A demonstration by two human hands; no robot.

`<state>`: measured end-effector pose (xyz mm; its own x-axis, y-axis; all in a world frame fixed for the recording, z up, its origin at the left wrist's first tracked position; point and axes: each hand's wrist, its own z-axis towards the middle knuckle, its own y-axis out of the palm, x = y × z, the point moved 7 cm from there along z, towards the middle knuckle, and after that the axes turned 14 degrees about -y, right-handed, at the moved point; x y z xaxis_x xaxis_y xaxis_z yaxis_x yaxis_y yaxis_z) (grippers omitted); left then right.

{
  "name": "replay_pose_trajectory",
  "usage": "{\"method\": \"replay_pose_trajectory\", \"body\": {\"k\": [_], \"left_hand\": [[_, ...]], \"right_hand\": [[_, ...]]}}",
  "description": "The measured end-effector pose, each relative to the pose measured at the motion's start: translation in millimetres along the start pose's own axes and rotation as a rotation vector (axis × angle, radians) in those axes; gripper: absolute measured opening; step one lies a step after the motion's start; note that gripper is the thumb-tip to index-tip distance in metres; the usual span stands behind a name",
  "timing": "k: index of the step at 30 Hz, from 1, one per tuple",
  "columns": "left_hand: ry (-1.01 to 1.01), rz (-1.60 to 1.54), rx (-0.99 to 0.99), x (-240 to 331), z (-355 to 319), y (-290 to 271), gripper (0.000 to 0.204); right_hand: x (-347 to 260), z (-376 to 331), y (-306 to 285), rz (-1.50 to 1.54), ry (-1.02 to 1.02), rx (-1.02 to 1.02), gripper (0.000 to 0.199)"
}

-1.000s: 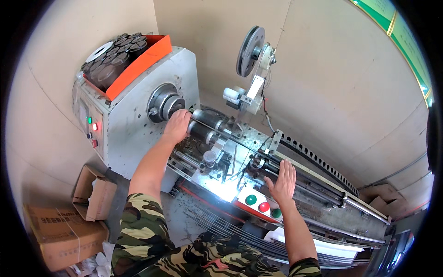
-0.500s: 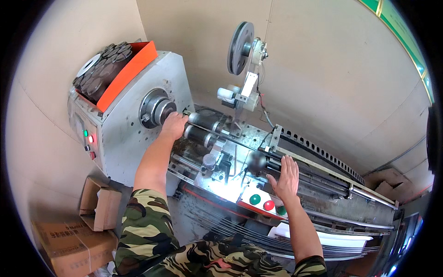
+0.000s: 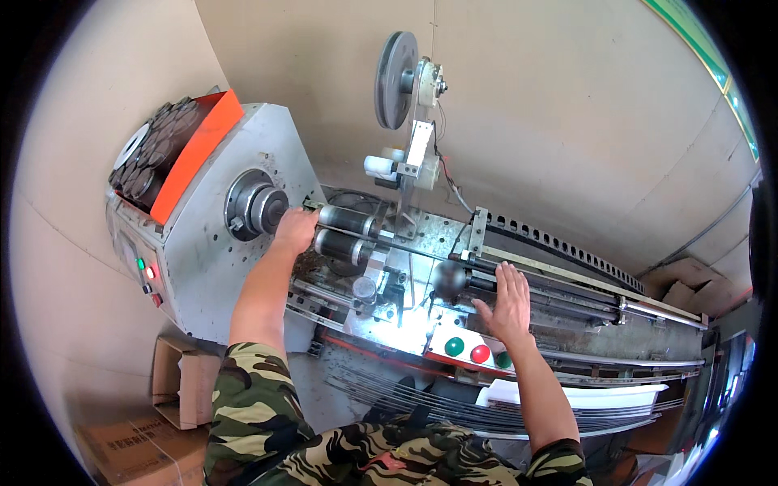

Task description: The person operates a metal processing machine, repeatedly inserting cylindrical metal rods into the machine's rollers and guiding them through the mechanism. The person removes the processed rods and places them on a nearby surface, then repeats the process with new rods from a stack.

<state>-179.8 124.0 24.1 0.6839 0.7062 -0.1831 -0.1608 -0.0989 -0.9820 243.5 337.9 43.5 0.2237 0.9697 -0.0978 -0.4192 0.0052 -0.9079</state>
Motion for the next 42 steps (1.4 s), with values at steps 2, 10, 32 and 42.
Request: {"method": "replay_pose_trajectory", "body": {"k": [2, 10, 32, 42], "left_hand": [[0.012, 0.000, 0.025, -4, 2, 5, 0.028], [0.041, 0.022, 0.004, -14, 10, 10, 0.031], [0.125, -0.021, 0.108, -54, 16, 12, 0.036], [0.152, -0.072, 0.044, -80, 16, 11, 0.039]], "right_hand": [[0, 2, 4, 0.009, 0.007, -0.003, 0.082], [-7, 13, 10, 0.012, 0.027, -0.001, 0.081], [-48, 49, 26, 0.007, 0.054, 0.088, 0.071], [-78, 75, 35, 0.013, 0.130, 0.135, 0.063]]}}
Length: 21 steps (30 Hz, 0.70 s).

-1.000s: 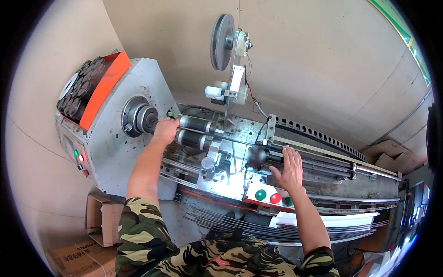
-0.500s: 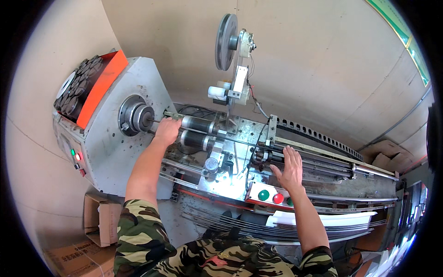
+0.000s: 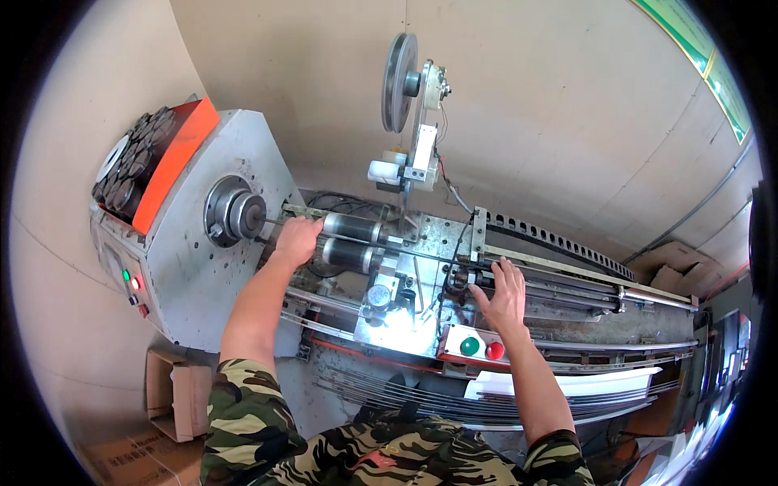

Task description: The person operates a metal processing machine, repeatedly inserting cylindrical metal rods into the machine's rollers and guiding them through the mechanism. The person removes the processed rods and places them on a nearby surface, then repeats the process with new rods from a stack.

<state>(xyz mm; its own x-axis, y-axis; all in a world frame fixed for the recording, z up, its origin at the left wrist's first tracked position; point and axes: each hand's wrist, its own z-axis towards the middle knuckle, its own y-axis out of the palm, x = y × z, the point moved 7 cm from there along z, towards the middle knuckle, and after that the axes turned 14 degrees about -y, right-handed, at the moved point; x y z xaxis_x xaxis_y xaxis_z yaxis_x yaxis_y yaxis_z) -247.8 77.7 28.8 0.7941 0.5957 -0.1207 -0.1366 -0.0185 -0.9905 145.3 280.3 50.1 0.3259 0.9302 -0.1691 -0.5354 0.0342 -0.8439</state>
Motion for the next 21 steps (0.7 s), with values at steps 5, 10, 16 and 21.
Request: {"method": "replay_pose_trajectory", "body": {"k": [5, 10, 16, 21], "left_hand": [[0.041, -0.031, 0.074, -17, -1, 5, 0.043], [0.060, -0.098, 0.094, -22, 11, 12, 0.040], [0.041, -0.125, 0.030, -28, 31, 44, 0.048], [0.065, -0.101, 0.067, -37, 41, 66, 0.043]], "right_hand": [[-17, 13, 8, -0.007, 0.056, -0.019, 0.062], [-14, 22, 26, -0.002, 0.093, -0.038, 0.062], [1, 31, 60, 0.006, 0.106, -0.062, 0.064], [5, 38, 81, 0.024, 0.120, -0.086, 0.064]]}}
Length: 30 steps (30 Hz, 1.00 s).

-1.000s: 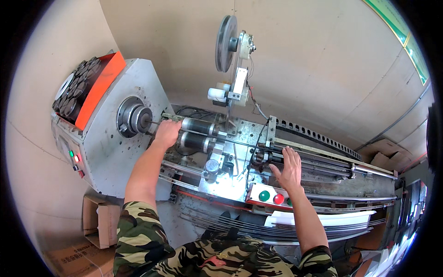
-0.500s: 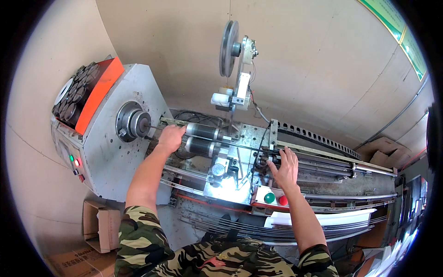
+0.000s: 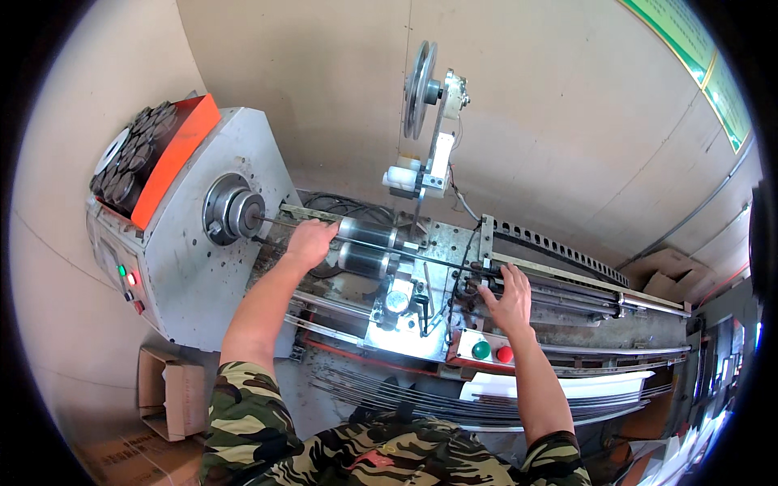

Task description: The person operates a metal processing machine, repeatedly inserting cylindrical metal rods into the machine's rollers and guiding them through the mechanism. The person removes the processed rods and places them on a nearby surface, then repeats the process with new rods from a stack.

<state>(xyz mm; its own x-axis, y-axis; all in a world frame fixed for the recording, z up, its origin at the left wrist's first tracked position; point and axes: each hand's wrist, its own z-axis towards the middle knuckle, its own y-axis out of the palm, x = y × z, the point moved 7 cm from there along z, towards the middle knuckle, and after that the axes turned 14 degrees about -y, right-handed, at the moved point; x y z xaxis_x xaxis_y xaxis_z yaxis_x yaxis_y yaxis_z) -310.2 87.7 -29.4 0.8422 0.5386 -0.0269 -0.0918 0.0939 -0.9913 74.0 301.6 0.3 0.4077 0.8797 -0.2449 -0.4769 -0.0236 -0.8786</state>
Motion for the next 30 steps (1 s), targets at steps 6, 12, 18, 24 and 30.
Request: {"method": "replay_pose_trajectory", "body": {"k": [6, 12, 18, 24, 30], "left_hand": [[0.015, -0.021, 0.034, -15, -3, -3, 0.035], [0.033, 0.007, 0.026, -29, -7, -12, 0.035], [0.046, 0.002, 0.033, -51, -16, -16, 0.036], [0.060, -0.005, -0.017, -61, -32, -20, 0.041], [0.040, 0.026, -0.065, -62, -46, -36, 0.034]], "right_hand": [[-14, 7, 5, 0.009, 0.027, -0.032, 0.066], [-32, 10, 5, 0.011, 0.037, -0.039, 0.066], [-54, 16, 4, 0.013, 0.026, -0.047, 0.067], [-71, 8, 2, 0.006, 0.043, -0.098, 0.067], [-88, 3, -14, 0.008, 0.021, -0.090, 0.065]]}}
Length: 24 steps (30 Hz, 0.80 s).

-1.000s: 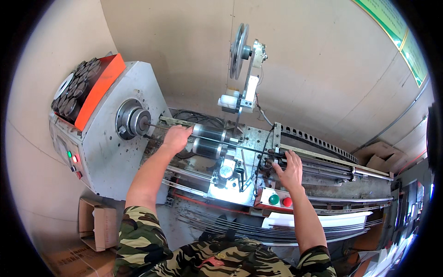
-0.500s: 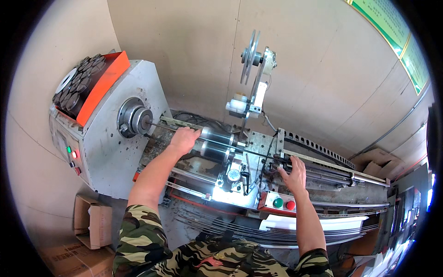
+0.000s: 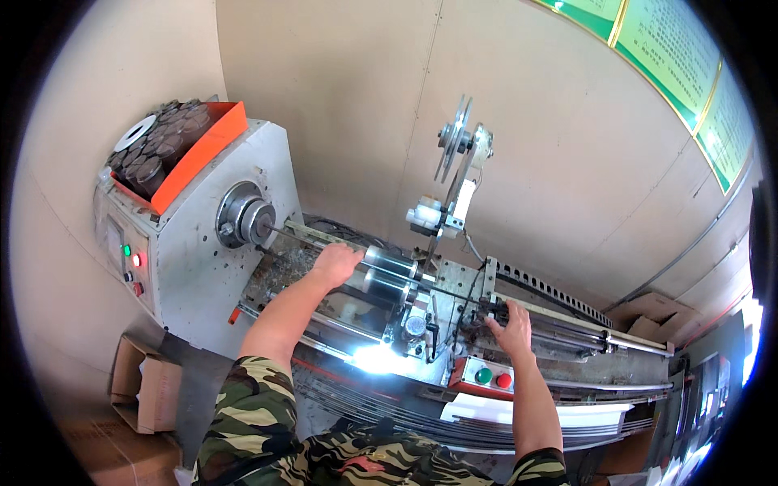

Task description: The person operates a metal processing machine, repeatedly inserting cylindrical metal rods into the machine's rollers and guiding them through the mechanism. The person removes the processed rods and places them on a nearby surface, then repeats the process with new rods from a stack.

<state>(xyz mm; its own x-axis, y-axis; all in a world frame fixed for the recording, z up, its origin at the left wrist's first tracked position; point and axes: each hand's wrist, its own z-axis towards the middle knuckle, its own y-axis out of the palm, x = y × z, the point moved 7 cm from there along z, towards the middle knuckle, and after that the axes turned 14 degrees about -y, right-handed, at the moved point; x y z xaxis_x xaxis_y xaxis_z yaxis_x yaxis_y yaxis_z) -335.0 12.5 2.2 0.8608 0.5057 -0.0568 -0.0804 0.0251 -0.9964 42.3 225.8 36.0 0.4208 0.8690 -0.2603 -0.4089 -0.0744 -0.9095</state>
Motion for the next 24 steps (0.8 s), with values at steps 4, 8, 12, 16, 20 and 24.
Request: {"method": "replay_pose_trajectory", "body": {"k": [4, 8, 12, 16, 20, 24], "left_hand": [[-0.007, -0.005, 0.017, 13, -2, -4, 0.028], [-0.017, -0.003, 0.016, 38, -3, -3, 0.027], [-0.059, -0.008, -0.011, 61, 2, -11, 0.024], [-0.066, 0.009, 0.020, 74, 12, -8, 0.025], [-0.081, 0.050, -0.031, 93, 17, -10, 0.020], [-0.091, 0.045, -0.036, 98, 14, -17, 0.021]], "right_hand": [[12, -9, -5, 0.001, 0.015, -0.014, 0.068], [31, -28, -10, -0.027, -0.014, 0.039, 0.065], [54, -27, -22, 0.027, 0.015, 0.012, 0.067], [71, -24, -32, -0.002, -0.014, 0.068, 0.066], [82, -31, -42, 0.016, 0.038, 0.016, 0.068], [82, -32, -50, 0.042, 0.065, -0.028, 0.069]]}}
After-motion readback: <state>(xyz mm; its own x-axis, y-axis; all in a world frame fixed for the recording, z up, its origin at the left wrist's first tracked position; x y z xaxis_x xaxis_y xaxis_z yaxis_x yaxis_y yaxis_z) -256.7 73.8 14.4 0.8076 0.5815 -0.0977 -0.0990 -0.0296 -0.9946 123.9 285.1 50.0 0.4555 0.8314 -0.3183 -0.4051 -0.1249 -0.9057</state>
